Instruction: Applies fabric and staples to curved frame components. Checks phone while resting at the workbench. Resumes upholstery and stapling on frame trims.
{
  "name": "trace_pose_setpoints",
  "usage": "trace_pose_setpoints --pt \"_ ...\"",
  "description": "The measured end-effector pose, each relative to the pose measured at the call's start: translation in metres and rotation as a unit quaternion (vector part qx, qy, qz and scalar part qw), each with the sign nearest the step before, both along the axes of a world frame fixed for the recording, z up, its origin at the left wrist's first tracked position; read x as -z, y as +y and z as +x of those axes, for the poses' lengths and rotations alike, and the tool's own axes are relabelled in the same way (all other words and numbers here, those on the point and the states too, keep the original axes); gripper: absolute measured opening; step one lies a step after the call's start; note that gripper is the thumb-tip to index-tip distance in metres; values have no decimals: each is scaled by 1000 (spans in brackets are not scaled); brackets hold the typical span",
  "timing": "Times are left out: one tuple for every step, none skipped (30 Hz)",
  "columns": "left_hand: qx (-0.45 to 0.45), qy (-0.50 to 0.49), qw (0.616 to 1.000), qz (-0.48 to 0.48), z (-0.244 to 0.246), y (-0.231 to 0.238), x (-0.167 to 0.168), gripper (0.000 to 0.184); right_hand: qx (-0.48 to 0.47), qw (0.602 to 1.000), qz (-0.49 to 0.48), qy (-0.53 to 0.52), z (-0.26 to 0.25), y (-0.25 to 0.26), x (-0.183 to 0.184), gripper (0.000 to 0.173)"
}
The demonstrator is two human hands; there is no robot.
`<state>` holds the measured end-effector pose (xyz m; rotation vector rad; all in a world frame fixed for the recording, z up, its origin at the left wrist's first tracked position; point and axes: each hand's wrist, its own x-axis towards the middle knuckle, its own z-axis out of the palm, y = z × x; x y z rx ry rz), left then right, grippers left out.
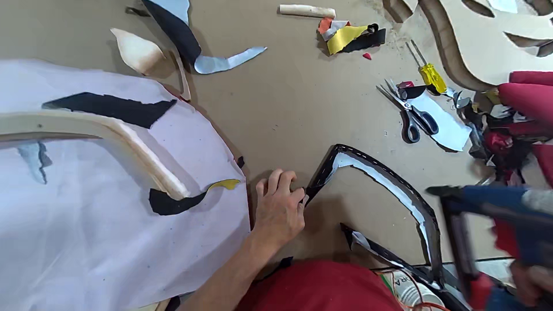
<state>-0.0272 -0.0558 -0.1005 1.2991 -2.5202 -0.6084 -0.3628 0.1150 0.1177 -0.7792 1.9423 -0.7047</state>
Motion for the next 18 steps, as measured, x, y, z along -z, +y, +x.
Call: trace_pose_setpoints --pt "2 -3 1000 2 0 -1 0 23 -47 999 9 5 19 -4 4 21" --pt "5 -5 1000 4 0 -2 -1 23 -97 994 19 45 44 -11 8 25" --pt "7 -5 1000 10 0 -3 -1 24 -147 984 24 101 70 -21 14 27" --pt "7 1 1000 9 -1 -3 -1 23 -192 970 22 150 93 -31 21 28" --pt "5 9 1000 0 -1 -2 0 22 -233 955 17 184 111 -41 28 32" --pt "0 17 1000 -12 -2 -2 1 20 -263 943 12 204 124 -49 36 37" --pt "-5 21 1000 -20 -2 -1 2 18 -281 936 16 212 131 -55 44 40" --pt "-12 25 999 -26 -2 -1 4 18 -289 934 25 211 135 -61 50 42" --pt "-18 28 999 -26 -2 0 5 17 -292 935 39 200 137 -65 54 44" --pt "-23 29 999 -26 -2 1 6 17 -291 937 61 183 138 -69 57 45" --pt "-26 31 999 -24 -2 2 7 16 -289 939 84 168 139 -71 60 46" --pt "-30 32 999 -22 -3 3 7 15 -285 940 101 160 139 -74 62 47" --pt "-32 31 999 -20 -4 3 7 14 -284 939 109 159 140 -76 64 46" --pt "-34 28 999 -17 -4 3 7 14 -286 938 110 161 142 -79 65 44" --pt "-34 29 999 -13 -4 3 7 14 -289 937 106 164 144 -81 65 43" --pt "-34 30 999 -13 -4 3 7 15 -292 936 105 166 146 -83 64 43" --pt "-34 31 999 -12 -3 3 7 16 -294 935 106 167 148 -85 63 42" --pt "-34 32 999 -12 -3 3 8 17 -295 934 111 167 149 -86 63 41"
